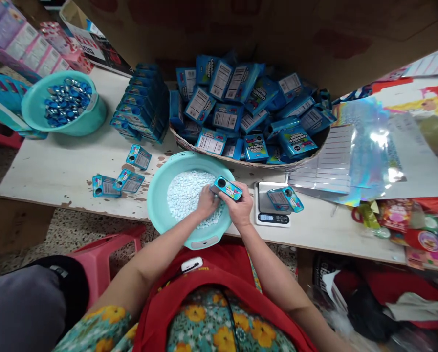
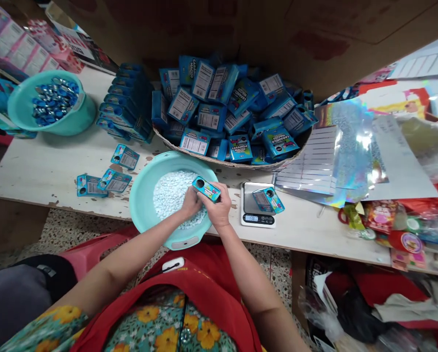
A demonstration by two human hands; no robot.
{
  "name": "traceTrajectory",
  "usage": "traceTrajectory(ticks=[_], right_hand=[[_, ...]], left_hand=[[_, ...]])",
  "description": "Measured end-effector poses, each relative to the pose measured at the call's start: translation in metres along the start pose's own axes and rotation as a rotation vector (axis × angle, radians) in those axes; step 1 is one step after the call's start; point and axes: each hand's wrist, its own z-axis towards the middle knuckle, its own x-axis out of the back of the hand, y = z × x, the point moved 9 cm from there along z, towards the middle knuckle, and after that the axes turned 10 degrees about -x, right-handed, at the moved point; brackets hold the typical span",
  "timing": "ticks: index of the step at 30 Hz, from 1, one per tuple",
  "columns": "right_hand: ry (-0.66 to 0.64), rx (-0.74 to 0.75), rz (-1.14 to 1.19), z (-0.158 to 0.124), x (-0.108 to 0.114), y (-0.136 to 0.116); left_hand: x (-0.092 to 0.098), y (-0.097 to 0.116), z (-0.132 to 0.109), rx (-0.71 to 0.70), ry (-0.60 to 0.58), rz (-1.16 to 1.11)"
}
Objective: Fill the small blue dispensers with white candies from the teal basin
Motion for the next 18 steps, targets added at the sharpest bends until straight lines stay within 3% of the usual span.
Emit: traceTrajectory(ticks=[2, 4, 8, 11, 14, 18], right_hand=[[0.03, 0.039, -0.023, -0.002, -0.002, -0.001], [0.041, 0.053, -0.063, -0.003, -0.004, -0.003], [0.04, 0.035, -0.13, -0.001, -0.006, -0.004], [0.04, 0.023, -0.146, 0.0, -0.007, -0.003], [0.018, 0.009, -0.153, -0.001, -0.009, -0.006], [-0.017, 0.008, -0.114, -0.007, -0.013, -0.021]], left_hand=[[-0.025, 0.005, -0.011, -0.048, -0.134, 0.123], [-0.034, 0.013, -0.028, -0.129, -0.295, 0.214], [-0.016, 0.015, -0.073, -0.277, -0.675, 0.419], [0.006, 0.006, -0.094, -0.307, -0.848, 0.58], [0.022, -0.007, -0.096, -0.239, -0.9, 0.644], [0.048, -0.023, -0.075, -0.049, -0.724, 0.563]])
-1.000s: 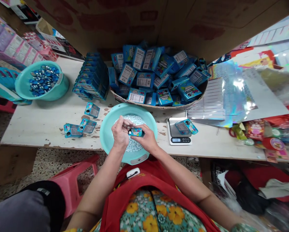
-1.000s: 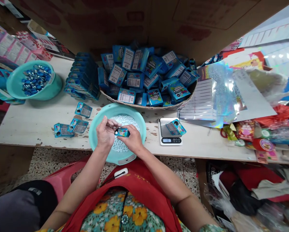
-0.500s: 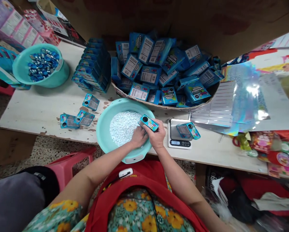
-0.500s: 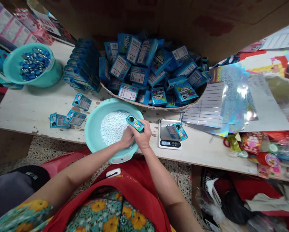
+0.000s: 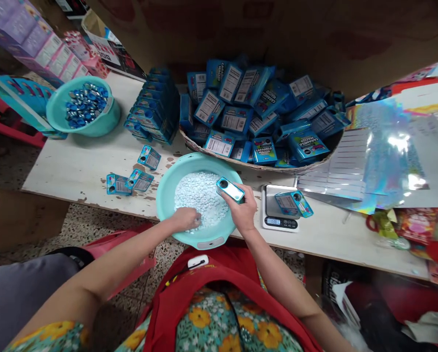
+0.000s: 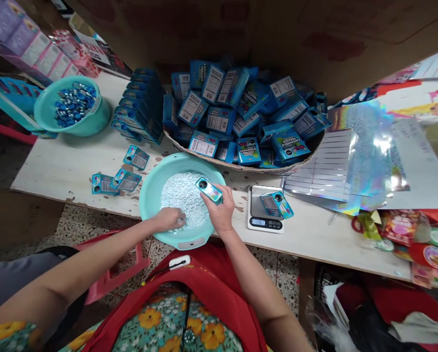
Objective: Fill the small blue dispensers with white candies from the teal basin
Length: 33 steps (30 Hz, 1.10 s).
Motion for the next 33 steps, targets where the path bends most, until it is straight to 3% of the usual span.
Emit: traceTrajectory(ticks=[2, 5, 8, 11, 14, 17, 22, 28, 33], right_hand=[[-0.077, 0.01, 0.013, -0.004, -0.009, -0.007], [-0.21, 0.004, -0.017, -0.011, -0.028, -0.007], [-0.266, 0.022, -0.088, -0.017, -0.043, -0.004], [-0.331, 0.068, -0.16, -0.024, -0.057, -0.009], [-0.351, 0.122, -0.2, -0.032, -0.063, -0.024], [-0.319, 0.167, -0.225, -0.035, -0.061, -0.038], [-0.347, 0.111, -0.257, -0.029, -0.063, -0.037], [-0.373, 0.069, -0.19, -0.026, -0.062, -0.035], [-0.341, 0.071, -0.154, -0.027, -0.058, -0.039]], left_hand=[[0.018, -0.012, -0.001, 0.078, 0.135, -0.186], [0.048, -0.024, -0.01, 0.199, 0.472, -0.818], [0.077, -0.01, -0.016, 0.113, 0.797, -1.373], [0.106, 0.009, -0.02, -0.097, 1.068, -1.593], [0.121, 0.017, -0.024, -0.174, 1.265, -1.607], [0.126, 0.019, -0.025, -0.159, 1.347, -1.608], [0.125, 0.014, -0.025, 0.021, 1.396, -1.629], [0.134, 0.02, -0.027, -0.044, 1.43, -1.572], [0.133, 0.023, -0.031, -0.01, 1.456, -1.507]])
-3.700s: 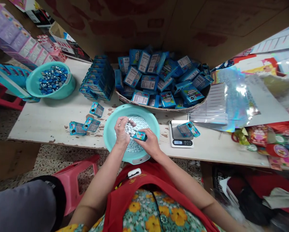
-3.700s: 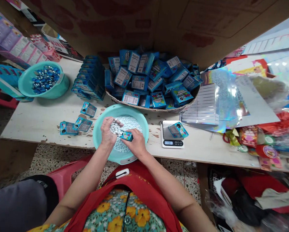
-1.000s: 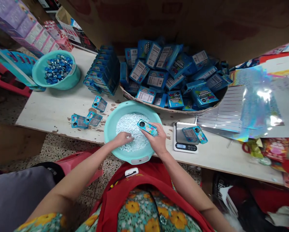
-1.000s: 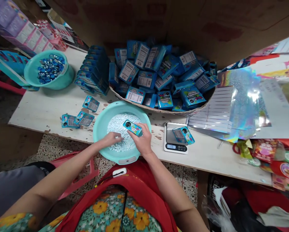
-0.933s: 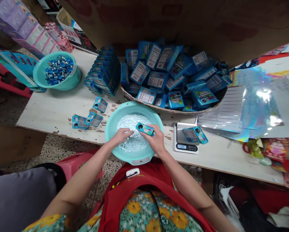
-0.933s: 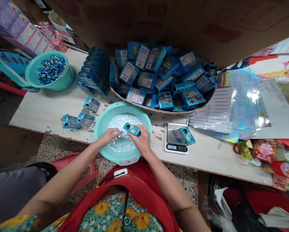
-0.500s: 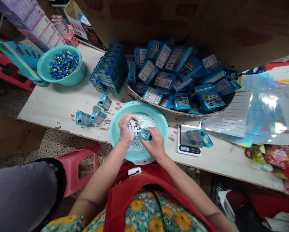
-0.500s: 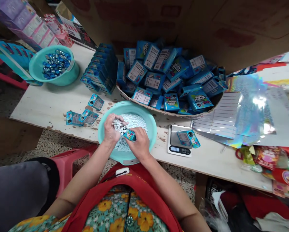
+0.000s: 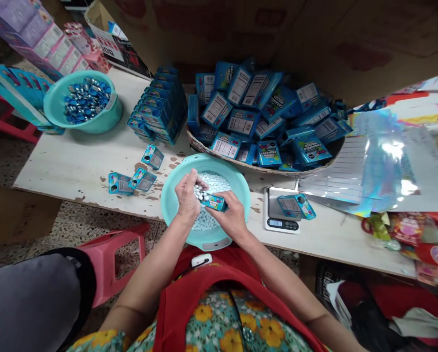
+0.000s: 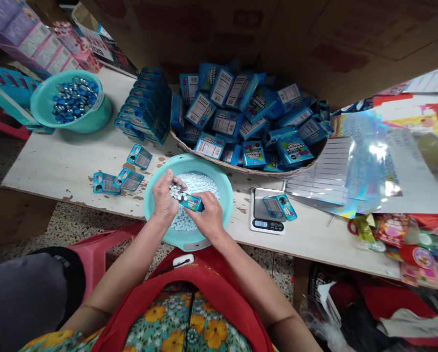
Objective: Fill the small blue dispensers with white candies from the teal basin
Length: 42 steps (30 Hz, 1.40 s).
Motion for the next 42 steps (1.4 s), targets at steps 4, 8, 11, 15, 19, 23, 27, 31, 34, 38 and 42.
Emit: traceTrajectory(ticks=[4, 8, 11, 15, 19, 23, 27, 31, 34, 38, 42], right_hand=[[0.021, 0.003, -0.017, 0.0, 0.002, -0.005], [-0.008, -0.012, -0.037, 0.001, -0.003, -0.007], [-0.007, -0.01, -0.006, -0.001, -0.001, -0.008], [-0.021, -0.043, 0.132, -0.005, 0.006, -0.005], [-0.033, -0.12, 0.316, -0.007, 0.005, 0.009], [-0.05, -0.163, 0.339, -0.005, -0.008, 0.025], [-0.038, -0.177, 0.336, -0.005, -0.014, 0.032], [-0.033, -0.128, 0.314, -0.005, -0.011, 0.025], [-0.029, -0.114, 0.275, -0.004, -0.01, 0.019], [-0.026, -0.115, 0.24, -0.002, -0.013, 0.018], [-0.023, -0.187, 0.302, -0.005, -0.014, 0.029]], left_hand=[[-0.005, 0.005, -0.002, -0.08, -0.036, 0.103], [-0.012, 0.007, -0.003, -0.144, -0.086, 0.182], [-0.011, 0.006, -0.004, -0.08, -0.065, 0.098], [-0.012, 0.015, -0.004, 0.054, -0.039, -0.012], [-0.018, 0.028, -0.004, 0.067, -0.096, -0.076], [-0.011, 0.018, -0.006, 0.037, -0.081, 0.035], [-0.005, 0.01, -0.011, -0.004, -0.07, 0.059], [-0.002, 0.019, -0.012, -0.108, -0.07, 0.066], [0.0, 0.02, -0.011, -0.134, -0.071, 0.083], [-0.002, 0.015, -0.012, -0.12, -0.087, 0.074], [0.0, 0.009, -0.007, -0.018, -0.087, 0.037]])
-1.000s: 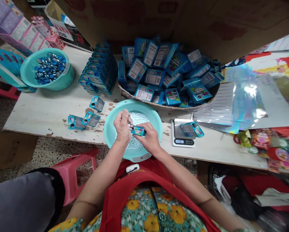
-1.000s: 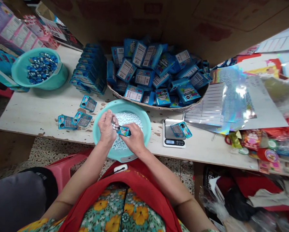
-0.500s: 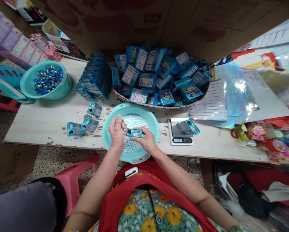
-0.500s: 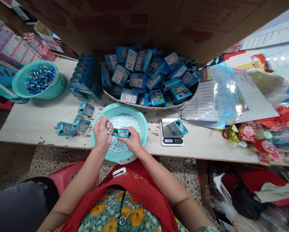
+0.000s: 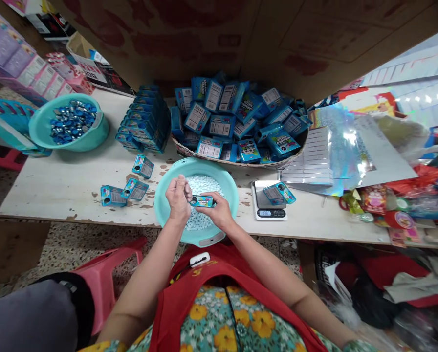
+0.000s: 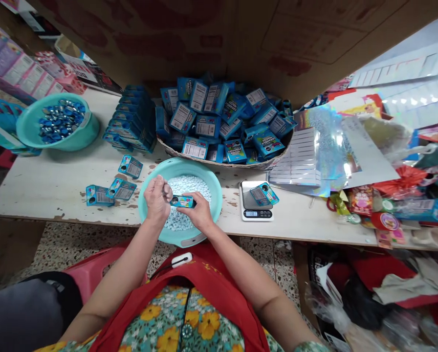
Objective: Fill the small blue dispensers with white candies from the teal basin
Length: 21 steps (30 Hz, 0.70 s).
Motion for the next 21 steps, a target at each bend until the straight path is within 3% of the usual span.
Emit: traceTrajectory(ticks=[2, 4, 6, 9, 11, 13, 16, 21], right_hand=[[-0.016, -0.082, 0.095, -0.003, 0.004, 0.009], [-0.027, -0.159, 0.178, -0.01, 0.012, 0.015], [0.005, -0.201, 0.226, -0.017, 0.027, 0.02], [0.089, -0.223, 0.277, -0.027, 0.052, 0.027], [0.121, -0.236, 0.312, -0.031, 0.064, 0.033], [0.127, -0.24, 0.332, -0.032, 0.071, 0.036], [0.115, -0.222, 0.328, -0.032, 0.078, 0.033], [0.086, -0.179, 0.303, -0.038, 0.097, 0.016]], left_hand=[[0.011, -0.002, 0.008, 0.033, -0.001, 0.016], [0.028, -0.002, 0.017, 0.009, -0.085, 0.241], [0.041, -0.013, 0.019, -0.023, -0.325, 0.723], [0.062, -0.058, -0.006, 0.021, -0.781, 1.486], [0.072, -0.086, -0.029, 0.097, -0.96, 1.683], [0.071, -0.108, -0.049, 0.169, -1.041, 1.66], [0.058, -0.123, -0.061, 0.231, -1.058, 1.535], [0.049, -0.108, -0.054, 0.307, -0.997, 1.255]])
